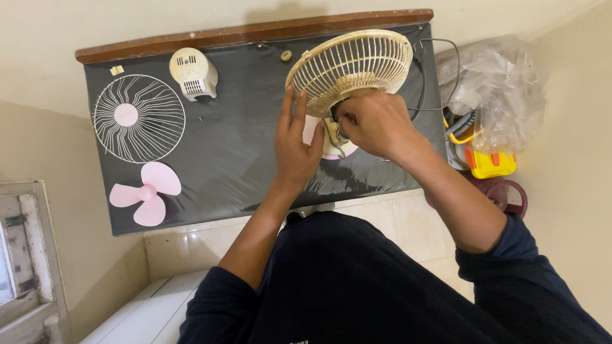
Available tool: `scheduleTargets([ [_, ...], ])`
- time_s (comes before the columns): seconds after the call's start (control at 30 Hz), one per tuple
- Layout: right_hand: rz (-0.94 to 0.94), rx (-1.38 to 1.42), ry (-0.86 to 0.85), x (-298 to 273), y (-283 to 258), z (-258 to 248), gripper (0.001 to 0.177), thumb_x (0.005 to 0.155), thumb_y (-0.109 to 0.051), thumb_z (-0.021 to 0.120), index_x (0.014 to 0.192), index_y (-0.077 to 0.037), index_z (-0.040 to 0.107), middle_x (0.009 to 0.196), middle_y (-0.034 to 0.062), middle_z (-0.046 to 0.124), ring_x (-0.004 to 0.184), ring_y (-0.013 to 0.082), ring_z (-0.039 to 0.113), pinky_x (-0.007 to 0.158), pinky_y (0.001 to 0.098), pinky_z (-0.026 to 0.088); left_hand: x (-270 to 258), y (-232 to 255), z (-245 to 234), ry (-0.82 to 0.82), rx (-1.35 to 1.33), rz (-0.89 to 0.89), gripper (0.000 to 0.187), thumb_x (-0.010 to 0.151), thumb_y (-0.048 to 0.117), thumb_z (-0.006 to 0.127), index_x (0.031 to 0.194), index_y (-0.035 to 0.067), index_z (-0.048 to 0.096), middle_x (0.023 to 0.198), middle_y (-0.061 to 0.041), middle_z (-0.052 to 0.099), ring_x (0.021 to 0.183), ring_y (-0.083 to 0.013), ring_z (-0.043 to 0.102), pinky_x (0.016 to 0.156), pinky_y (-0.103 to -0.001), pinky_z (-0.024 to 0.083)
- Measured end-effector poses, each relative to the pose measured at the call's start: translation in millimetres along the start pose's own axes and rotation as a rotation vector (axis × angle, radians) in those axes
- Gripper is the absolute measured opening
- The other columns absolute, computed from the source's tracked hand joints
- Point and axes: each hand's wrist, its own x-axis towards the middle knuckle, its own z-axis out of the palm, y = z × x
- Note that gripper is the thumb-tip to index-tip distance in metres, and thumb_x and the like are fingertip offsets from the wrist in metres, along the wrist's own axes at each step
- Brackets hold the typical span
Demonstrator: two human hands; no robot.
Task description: The person assembles a small electric fan on a table. They attach the motor housing to the stand, secure the rear grille, install the fan blades, and fit the front grille, using a screwdriver to tighten screws on the motor and grille.
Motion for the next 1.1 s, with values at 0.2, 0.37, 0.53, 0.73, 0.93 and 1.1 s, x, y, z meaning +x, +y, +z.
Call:
scheduleTargets([
  [0.2,0.016,-0.078,0.022,1,-4,2,0.012,0.085,-0.016,0.072,0.081,-0.006,0.077,0.080,0.0103,0.072,0.077,0.0319,0.070,0.069,0.0451,0.055,1,1,1,-0.009,0.014,-0.017,0.067,0.098,0.011,0.072,0.158,0.006,0.042,0.165,-0.023,0.034,0.151,-0.0405,0.044,0.121,-0.045,0.043],
  [0.37,0.089,-0.093,-0.046,1,-2,-2,0.017,0.087,-0.023,0.074,0.081,-0.008,0.078,0.078,0.0107,0.073,0.074,0.0322,0.070,0.069,0.0456,0.054,-1,3,0,-0.010,0.011,-0.018,0.068,0.098,0.012,0.072,0.158,0.006,0.041,0.166,-0.023,0.035,0.151,-0.0405,0.044,0.122,-0.046,0.043],
  [0.53,0.046,0.040,-0.053,0,8,-4,0.015,0.084,-0.017,0.071,0.094,-0.012,0.080,0.081,0.0092,0.074,0.074,0.0320,0.070,0.068,0.0454,0.054,-1,3,0,-0.011,0.024,-0.005,0.069,0.099,0.013,0.072,0.159,0.006,0.040,0.166,-0.023,0.034,0.152,-0.0408,0.043,0.122,-0.046,0.042],
  [0.73,-0.029,-0.089,0.060,-3,8,13,0.012,0.086,-0.018,0.073,0.081,-0.008,0.075,0.077,0.0096,0.071,0.072,0.0319,0.068,0.075,0.0464,0.055,-2,2,1,-0.007,0.040,0.014,0.069,0.099,0.014,0.072,0.159,0.005,0.038,0.166,-0.023,0.033,0.152,-0.0411,0.042,0.122,-0.046,0.042],
  [0.93,-0.041,-0.031,0.095,-6,7,13,0.011,0.086,-0.017,0.073,0.084,-0.006,0.075,0.077,0.0106,0.069,0.071,0.0326,0.067,0.070,0.0458,0.053,-2,3,0,-0.010,0.037,0.000,0.070,0.099,0.014,0.072,0.159,0.005,0.038,0.166,-0.024,0.032,0.152,-0.0411,0.042,0.122,-0.046,0.042],
  [1.1,-0.022,0.037,0.070,-6,8,12,0.011,0.087,-0.017,0.073,0.088,-0.008,0.078,0.079,0.0100,0.070,0.072,0.0316,0.068,0.069,0.0449,0.053,-2,4,0,-0.017,0.020,-0.019,0.070,0.099,0.014,0.071,0.160,0.004,0.038,0.166,-0.024,0.032,0.153,-0.0415,0.041,0.122,-0.046,0.042],
])
